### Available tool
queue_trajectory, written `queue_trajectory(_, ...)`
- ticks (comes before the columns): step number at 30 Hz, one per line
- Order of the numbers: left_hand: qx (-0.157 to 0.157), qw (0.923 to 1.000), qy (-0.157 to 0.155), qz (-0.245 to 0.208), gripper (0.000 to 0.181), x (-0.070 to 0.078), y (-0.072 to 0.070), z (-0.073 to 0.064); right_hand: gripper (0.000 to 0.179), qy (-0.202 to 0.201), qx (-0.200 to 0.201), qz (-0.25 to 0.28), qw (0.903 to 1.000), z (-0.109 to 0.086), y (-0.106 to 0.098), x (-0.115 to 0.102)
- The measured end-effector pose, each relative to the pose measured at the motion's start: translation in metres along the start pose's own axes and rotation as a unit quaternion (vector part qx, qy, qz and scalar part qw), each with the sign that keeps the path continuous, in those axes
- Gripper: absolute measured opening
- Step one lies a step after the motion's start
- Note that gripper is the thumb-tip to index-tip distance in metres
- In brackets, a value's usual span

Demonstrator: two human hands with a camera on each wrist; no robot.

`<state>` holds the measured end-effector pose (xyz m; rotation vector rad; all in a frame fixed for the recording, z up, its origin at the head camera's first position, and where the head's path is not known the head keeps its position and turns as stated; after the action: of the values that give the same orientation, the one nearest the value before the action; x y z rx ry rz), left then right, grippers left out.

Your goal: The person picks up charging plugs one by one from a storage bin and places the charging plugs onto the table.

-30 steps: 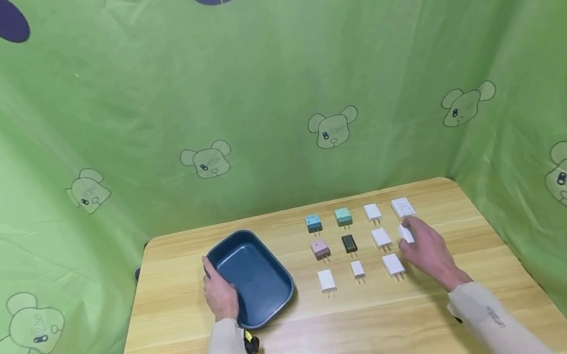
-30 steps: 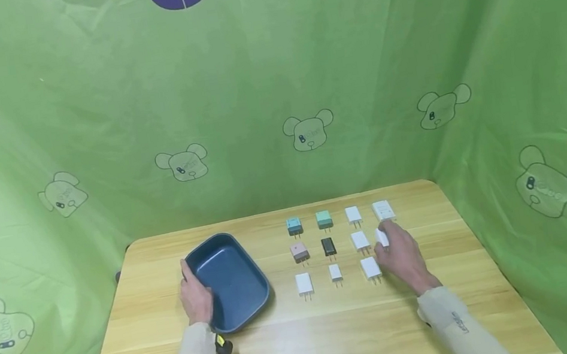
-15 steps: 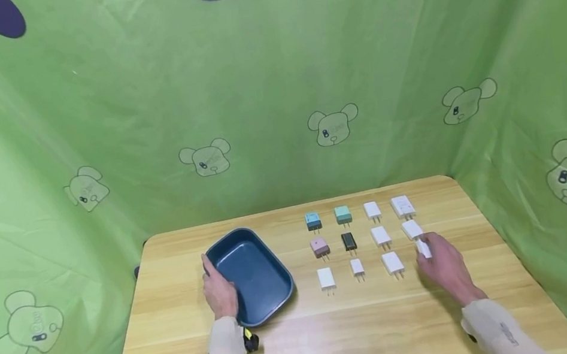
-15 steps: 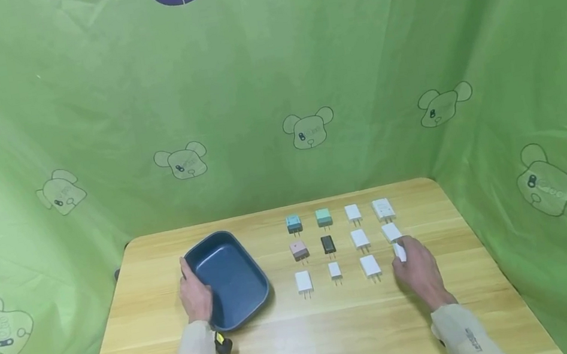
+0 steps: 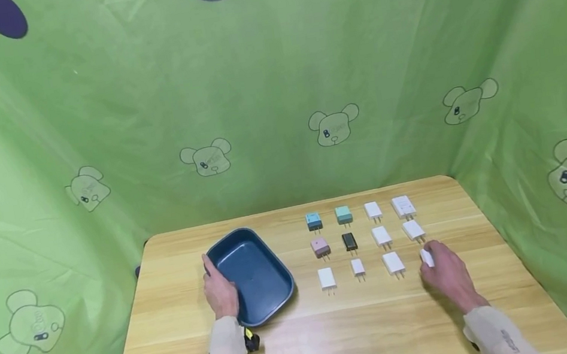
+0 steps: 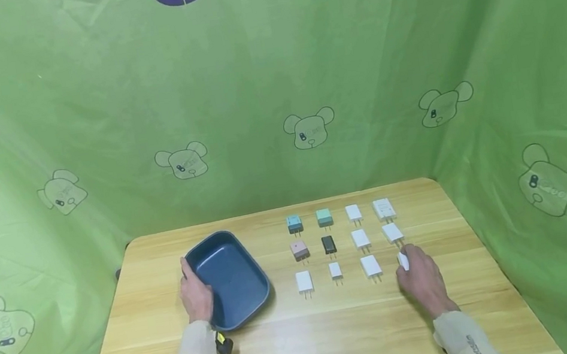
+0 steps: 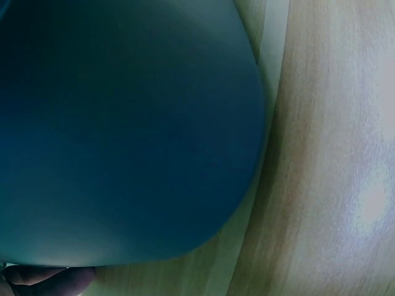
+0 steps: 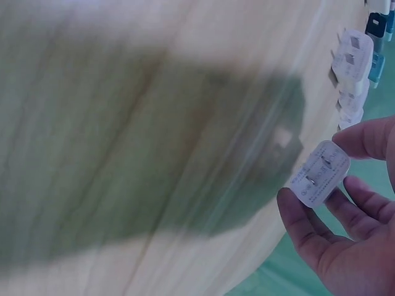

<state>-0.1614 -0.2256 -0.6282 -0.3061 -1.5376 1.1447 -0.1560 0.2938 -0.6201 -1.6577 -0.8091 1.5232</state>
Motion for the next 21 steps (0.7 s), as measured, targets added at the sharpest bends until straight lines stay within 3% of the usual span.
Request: queue_trajectory(21, -0.001, 1.0, -0.001, -0.005, 0.106, -0.0003, 0.0001, -0.001, 0.047, 0.023, -0.021, -0.03, 0.999, 0.0023, 0.0096, 0.0059)
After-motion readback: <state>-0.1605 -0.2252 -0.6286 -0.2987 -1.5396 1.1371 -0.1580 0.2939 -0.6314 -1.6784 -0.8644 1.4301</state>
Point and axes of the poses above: each hand's wrist, its own z-axis towards the middle knuckle, its own y-axis out of the palm, x = y × z, the point moved 1 cm from there along z, towards the middle knuckle, and after that the axes turned 6 degrees about y, right-handed, at the moved point
